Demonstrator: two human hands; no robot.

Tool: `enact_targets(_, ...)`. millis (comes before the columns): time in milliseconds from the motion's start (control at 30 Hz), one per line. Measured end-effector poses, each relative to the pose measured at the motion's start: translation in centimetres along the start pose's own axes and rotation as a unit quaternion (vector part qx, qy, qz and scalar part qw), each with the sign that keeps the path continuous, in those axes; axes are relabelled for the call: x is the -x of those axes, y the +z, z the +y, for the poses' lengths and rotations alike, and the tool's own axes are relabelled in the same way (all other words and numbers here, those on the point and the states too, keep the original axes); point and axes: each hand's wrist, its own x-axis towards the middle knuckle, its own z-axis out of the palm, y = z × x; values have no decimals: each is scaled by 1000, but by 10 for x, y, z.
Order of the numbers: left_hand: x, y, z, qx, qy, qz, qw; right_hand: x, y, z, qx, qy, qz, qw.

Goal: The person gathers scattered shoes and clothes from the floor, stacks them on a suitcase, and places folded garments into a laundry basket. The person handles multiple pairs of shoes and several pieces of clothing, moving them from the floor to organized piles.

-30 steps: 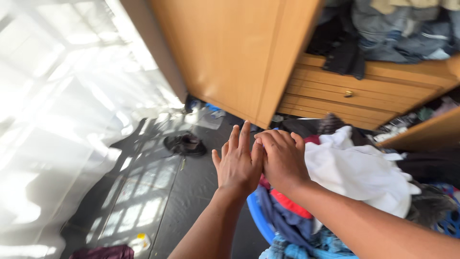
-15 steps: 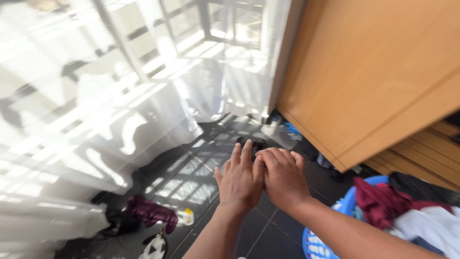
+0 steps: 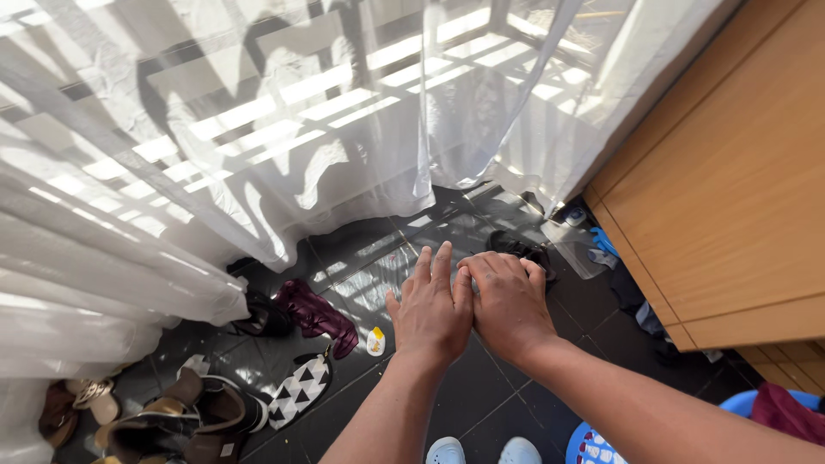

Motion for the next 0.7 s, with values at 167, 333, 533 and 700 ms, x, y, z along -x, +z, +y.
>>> enact_targets(167,-10,-14,-25,7,-56,24,998,-26,19,-21,-5,-52,-38,998)
enact_targets(333,-26,-41,-52,25,-137,56,989,-69,40,-51,-22,-118,-98,988)
enact_targets(533,-55,-78,-81,53,-221,108,968,-133,66,-89,-34,-219,-144,964)
enact_targets(700,-56,-99,-114,87,-292,160,939,-163,91,-137,-48,-335,-178,924)
